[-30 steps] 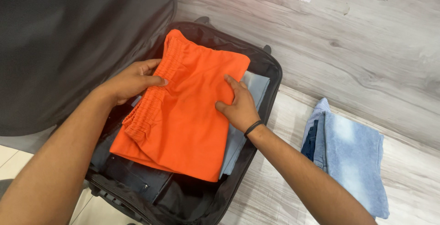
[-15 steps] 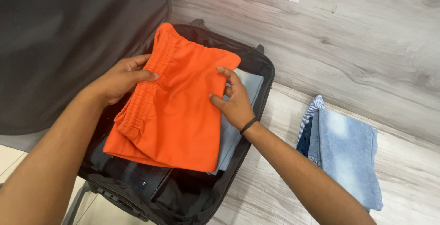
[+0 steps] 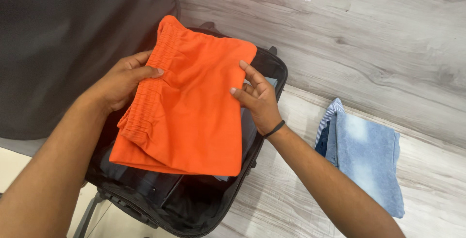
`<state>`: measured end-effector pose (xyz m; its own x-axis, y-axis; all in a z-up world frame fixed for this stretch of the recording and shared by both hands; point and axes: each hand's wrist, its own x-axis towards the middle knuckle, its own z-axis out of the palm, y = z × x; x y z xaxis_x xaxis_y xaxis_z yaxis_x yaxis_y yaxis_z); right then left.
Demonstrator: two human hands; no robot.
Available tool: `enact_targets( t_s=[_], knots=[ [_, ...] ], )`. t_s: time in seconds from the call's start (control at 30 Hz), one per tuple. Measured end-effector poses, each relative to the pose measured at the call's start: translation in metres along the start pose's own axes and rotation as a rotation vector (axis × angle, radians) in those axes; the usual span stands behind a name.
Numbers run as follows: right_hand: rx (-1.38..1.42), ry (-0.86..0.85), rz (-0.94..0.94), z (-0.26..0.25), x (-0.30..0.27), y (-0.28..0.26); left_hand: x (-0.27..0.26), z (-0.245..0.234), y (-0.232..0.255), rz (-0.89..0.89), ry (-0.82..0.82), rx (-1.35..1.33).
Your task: The person unzips a suitcase and removes folded clothes one by one, placing them on the floor. Items include a striped shirt, dark jeans, light jeans, and orange shorts. The person smooths each item after placement.
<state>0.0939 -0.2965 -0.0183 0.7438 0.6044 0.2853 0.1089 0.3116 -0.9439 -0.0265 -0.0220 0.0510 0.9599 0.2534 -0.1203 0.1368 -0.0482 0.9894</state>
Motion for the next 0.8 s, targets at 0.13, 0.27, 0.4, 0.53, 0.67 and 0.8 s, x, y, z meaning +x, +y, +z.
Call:
enact_targets(
  t_s=[0.13,0.27,0.4,0.53,0.67,0.8],
  knots=[
    [-0.014,0.029,-0.009,-0.008,-0.005,-0.015,-0.002,0.008,0.005,0.015,-0.021,-0.085],
    [0.04,0.019,-0.047,-0.018,-0.012,-0.027,-0.001,0.019,0.014,0.029,-0.003,-0.093],
    [0.097,0.038,-0.061,-0.029,-0.019,-0.04,-0.004,0.032,0.024,0.06,-0.042,-0.11],
    [0.127,0.048,-0.084,-0.042,-0.029,-0.052,-0.008,0.049,0.032,0.093,-0.082,-0.097],
    [0.049,0.074,-0.121,-0.057,-0.042,-0.062,-0.01,0.066,0.038,0.071,-0.083,-0.093],
    [0.049,0.094,-0.13,-0.073,-0.057,-0.076,-0.011,0.085,0.041,0.157,-0.198,-0.121]
  ],
)
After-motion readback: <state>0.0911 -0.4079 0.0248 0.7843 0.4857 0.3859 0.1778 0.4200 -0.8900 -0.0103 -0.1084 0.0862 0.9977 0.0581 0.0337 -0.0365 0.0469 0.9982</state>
